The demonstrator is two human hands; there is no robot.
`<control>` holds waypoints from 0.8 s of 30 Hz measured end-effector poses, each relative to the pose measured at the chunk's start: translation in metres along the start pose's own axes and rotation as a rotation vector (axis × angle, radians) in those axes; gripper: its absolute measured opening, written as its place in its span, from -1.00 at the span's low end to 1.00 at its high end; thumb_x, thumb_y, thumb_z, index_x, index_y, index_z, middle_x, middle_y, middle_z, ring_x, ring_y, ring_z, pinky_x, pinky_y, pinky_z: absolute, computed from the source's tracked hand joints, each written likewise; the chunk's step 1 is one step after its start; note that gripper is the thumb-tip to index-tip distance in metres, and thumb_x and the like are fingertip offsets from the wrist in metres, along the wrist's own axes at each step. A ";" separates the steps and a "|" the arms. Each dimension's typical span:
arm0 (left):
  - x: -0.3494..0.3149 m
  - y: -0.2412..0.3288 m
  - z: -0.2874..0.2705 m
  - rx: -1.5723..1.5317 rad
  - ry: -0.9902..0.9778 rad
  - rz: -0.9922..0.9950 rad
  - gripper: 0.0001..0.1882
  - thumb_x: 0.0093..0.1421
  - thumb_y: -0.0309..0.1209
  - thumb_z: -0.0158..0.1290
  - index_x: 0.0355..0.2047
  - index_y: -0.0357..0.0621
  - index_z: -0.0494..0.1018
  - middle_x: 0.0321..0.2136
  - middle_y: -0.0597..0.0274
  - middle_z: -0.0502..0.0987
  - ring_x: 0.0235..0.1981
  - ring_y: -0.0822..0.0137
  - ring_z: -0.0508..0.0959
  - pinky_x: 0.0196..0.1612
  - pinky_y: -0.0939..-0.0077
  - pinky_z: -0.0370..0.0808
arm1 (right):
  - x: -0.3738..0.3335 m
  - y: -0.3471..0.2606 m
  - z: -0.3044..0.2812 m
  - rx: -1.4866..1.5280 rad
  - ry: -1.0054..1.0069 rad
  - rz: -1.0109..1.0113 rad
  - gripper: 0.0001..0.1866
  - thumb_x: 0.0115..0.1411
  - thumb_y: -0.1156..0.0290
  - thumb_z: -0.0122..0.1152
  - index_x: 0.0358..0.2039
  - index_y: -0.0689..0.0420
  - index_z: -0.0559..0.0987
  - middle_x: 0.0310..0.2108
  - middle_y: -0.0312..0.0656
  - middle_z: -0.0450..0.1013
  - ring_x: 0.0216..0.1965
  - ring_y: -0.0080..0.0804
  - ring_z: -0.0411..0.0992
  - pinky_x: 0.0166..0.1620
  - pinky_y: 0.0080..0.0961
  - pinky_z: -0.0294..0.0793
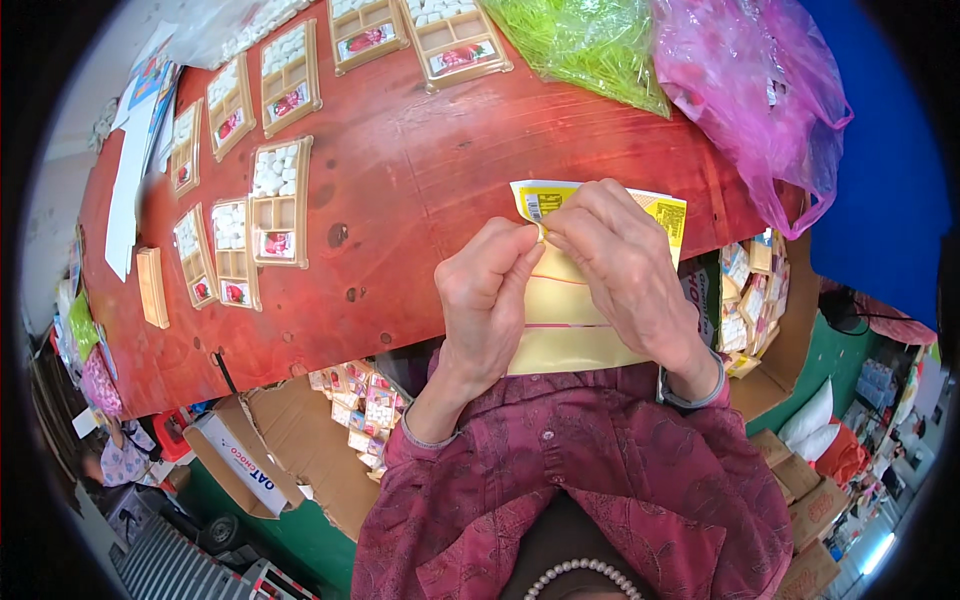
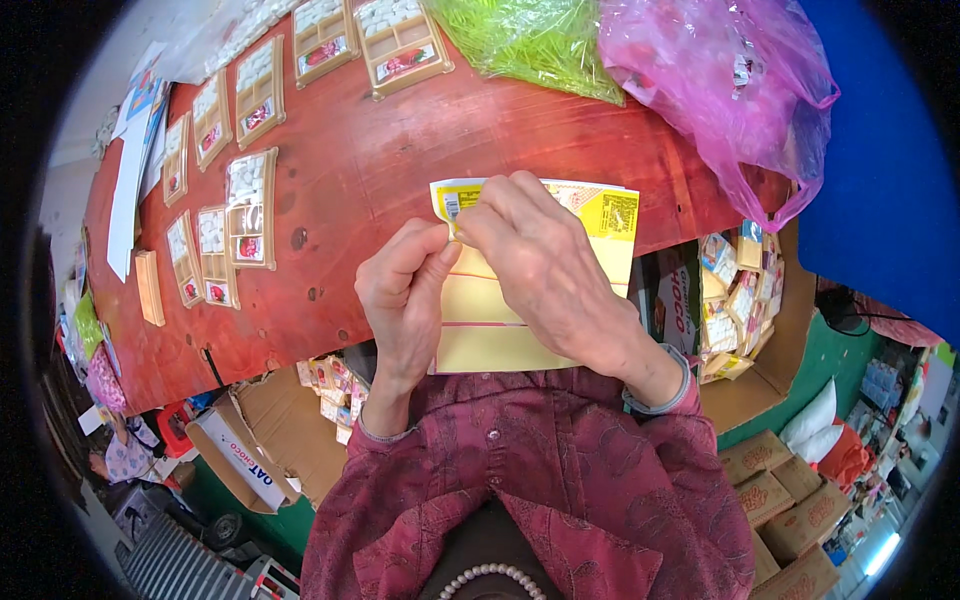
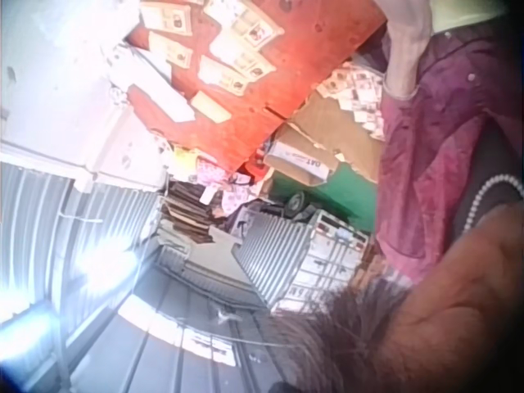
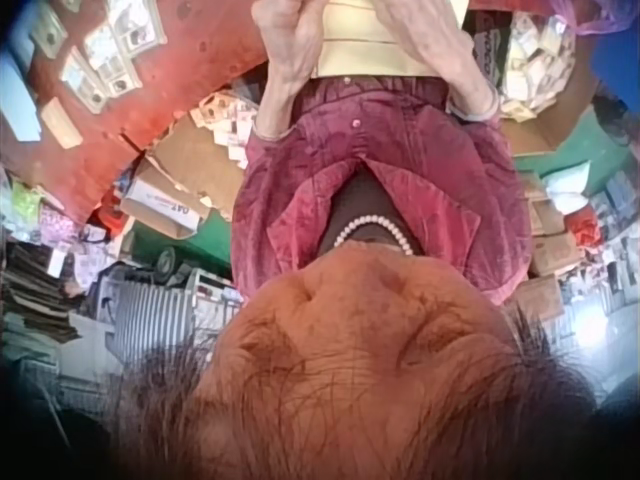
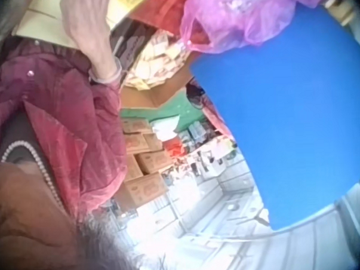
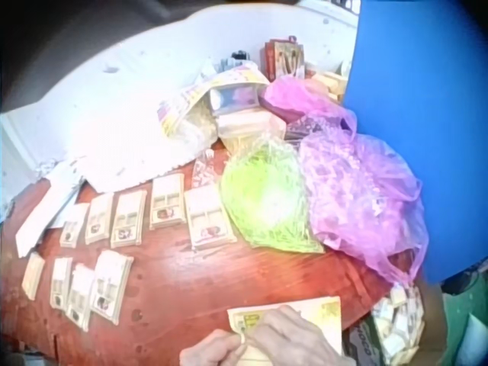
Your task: Applying stickers and labels to small plastic toy trays containing white blocks.
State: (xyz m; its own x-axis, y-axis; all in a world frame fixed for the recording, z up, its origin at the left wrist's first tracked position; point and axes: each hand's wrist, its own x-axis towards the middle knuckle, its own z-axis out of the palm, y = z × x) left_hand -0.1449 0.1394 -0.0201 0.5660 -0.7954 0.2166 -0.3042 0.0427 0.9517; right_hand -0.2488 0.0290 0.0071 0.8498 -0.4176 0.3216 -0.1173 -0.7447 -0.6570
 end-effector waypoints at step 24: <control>-0.002 -0.007 -0.004 0.033 -0.019 0.028 -0.90 0.05 -0.70 0.05 -0.38 -0.41 0.44 -0.60 0.08 0.38 -0.60 0.26 0.42 -0.53 0.51 0.33 | 0.001 -0.001 0.004 0.014 -0.054 0.036 -0.84 -0.03 0.63 0.16 -0.37 0.30 0.46 -0.47 -0.08 0.32 -0.40 -0.15 0.33 -0.35 -0.35 0.30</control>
State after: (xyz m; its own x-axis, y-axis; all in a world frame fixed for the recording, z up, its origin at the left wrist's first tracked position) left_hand -0.1410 0.1430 -0.0263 0.5420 -0.8057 0.2389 -0.3454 0.0456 0.9373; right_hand -0.2458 0.0308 0.0054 0.8716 -0.4153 0.2604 -0.1418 -0.7222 -0.6770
